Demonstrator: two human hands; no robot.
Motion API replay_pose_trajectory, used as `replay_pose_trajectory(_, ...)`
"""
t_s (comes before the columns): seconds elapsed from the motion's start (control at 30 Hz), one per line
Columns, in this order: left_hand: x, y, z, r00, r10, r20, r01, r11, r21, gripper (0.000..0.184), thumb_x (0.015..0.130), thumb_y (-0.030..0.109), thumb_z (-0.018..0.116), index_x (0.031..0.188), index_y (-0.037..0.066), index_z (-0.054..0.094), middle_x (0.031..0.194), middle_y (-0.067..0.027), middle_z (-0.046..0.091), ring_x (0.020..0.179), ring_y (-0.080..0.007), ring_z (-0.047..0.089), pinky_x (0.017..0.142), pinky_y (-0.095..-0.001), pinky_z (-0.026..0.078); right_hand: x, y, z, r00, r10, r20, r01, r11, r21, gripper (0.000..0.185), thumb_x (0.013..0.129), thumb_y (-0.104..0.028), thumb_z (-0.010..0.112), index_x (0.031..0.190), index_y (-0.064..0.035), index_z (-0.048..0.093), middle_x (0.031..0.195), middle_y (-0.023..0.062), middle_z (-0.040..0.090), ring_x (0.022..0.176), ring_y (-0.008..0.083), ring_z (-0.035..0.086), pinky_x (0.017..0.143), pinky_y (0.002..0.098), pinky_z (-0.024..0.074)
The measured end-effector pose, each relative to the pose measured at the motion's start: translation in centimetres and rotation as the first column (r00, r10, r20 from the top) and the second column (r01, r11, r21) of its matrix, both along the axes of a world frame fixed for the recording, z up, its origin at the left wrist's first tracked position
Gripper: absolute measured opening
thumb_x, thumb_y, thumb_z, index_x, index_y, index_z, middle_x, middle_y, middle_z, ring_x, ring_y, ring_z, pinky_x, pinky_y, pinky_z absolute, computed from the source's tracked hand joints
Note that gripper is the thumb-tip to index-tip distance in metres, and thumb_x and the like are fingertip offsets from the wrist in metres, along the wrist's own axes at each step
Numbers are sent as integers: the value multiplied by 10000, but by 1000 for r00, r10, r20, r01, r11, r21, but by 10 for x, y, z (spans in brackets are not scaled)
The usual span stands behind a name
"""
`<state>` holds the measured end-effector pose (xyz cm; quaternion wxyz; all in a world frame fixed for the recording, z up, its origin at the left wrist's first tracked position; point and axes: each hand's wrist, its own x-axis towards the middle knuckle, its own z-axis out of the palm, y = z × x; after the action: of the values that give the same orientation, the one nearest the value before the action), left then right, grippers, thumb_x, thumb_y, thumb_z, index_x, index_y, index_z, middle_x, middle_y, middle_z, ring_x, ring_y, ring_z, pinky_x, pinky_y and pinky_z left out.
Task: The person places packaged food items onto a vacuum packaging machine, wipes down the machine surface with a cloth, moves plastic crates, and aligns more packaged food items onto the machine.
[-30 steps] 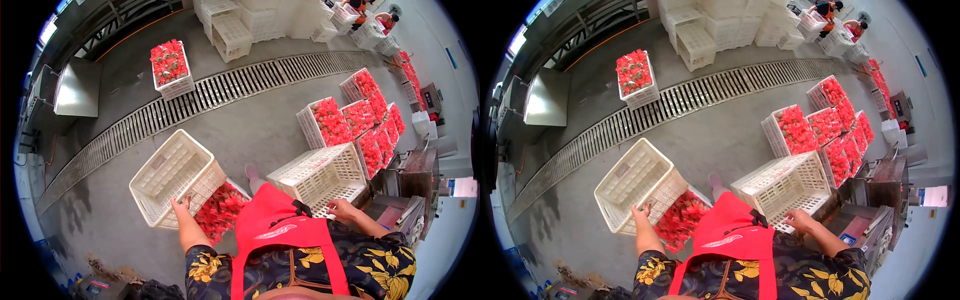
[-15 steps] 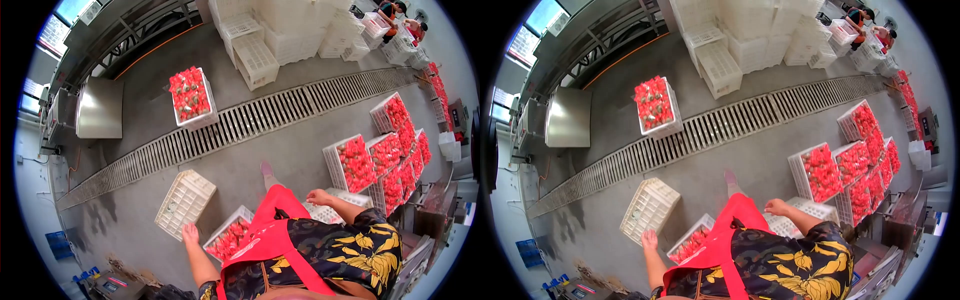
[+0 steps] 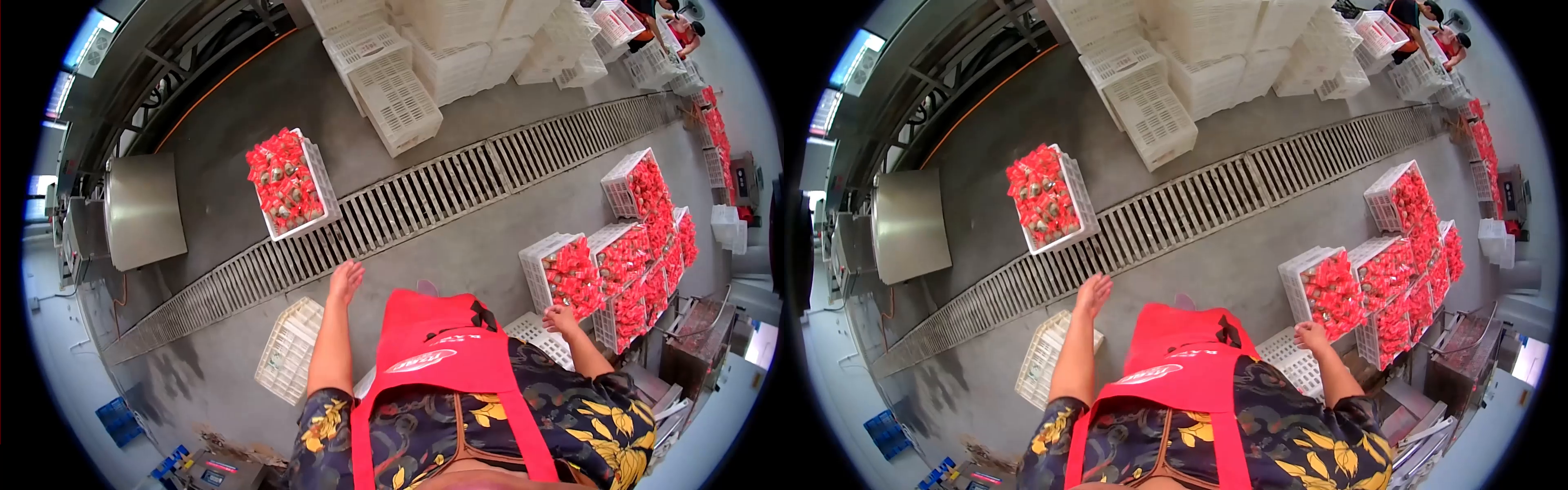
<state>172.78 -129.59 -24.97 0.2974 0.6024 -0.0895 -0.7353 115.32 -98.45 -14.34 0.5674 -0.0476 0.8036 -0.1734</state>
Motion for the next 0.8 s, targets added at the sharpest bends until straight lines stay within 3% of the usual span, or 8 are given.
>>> replay_pose_trajectory(0.3,-135,-337,-119,939,-229,256,234,972,13,441,931,373,611,1217,49,524,1167,-113,630,909,-210,665,696,-287,520,48,2,12,947,-284,-150,295,954,57,129,916,-147,567,873,-40,624,735,57,640,593,162,614,489,296,495)
replay_pose_trajectory(0.37,-169,-437,-186,822,-422,381,435,899,57,557,916,450,604,1272,36,495,1230,-139,596,988,-243,642,766,-330,517,81,7,19,750,-661,-10,661,750,-6,89,911,-115,553,856,-60,596,700,77,614,552,176,594,451,302,472)
replay_pose_trajectory(0.47,-198,-522,-300,670,-414,617,439,890,121,833,853,688,531,1344,20,446,1242,-140,578,982,-251,605,777,-380,502,135,-66,67,890,-448,-88,456,867,202,144,892,-96,572,993,-31,651,810,105,683,704,186,666,573,297,526)
replay_pose_trajectory(0.5,-207,-549,-333,662,-330,672,373,924,86,871,824,719,544,1341,23,463,1211,-139,587,985,-246,596,783,-398,499,152,-36,58,998,64,13,-66,977,201,225,911,-144,613,1090,-13,656,896,113,706,788,167,674,690,283,537)
replay_pose_trajectory(0.53,-224,-564,-347,645,-247,723,309,950,49,908,794,749,556,1337,26,480,1179,-138,596,988,-242,587,788,-416,495,161,-46,67,999,34,33,-42,969,244,225,911,-144,613,1090,-13,656,896,113,706,788,167,674,690,283,537)
replay_pose_trajectory(0.6,-263,-583,-340,801,-162,576,218,976,-28,1037,804,702,595,1490,-8,276,1450,-222,419,1286,-357,451,1058,-505,368,184,-65,83,960,-266,91,228,925,305,246,917,-163,623,1109,-12,651,910,113,707,801,166,674,709,280,536)
replay_pose_trajectory(0.73,-280,-591,-360,702,-284,653,274,954,121,945,831,617,644,1473,4,322,1413,-190,470,1231,-341,516,995,-479,446,212,-130,85,654,-749,108,676,642,361,291,928,-200,641,1148,-10,641,936,115,710,825,165,675,746,273,535)
replay_pose_trajectory(0.8,-283,-570,-340,935,-274,225,255,961,110,756,883,499,661,1413,16,424,1345,-149,542,1149,-284,584,922,-396,508,184,-207,87,642,-758,114,687,635,354,293,953,-210,619,1162,-6,622,953,116,704,819,172,677,729,285,544)
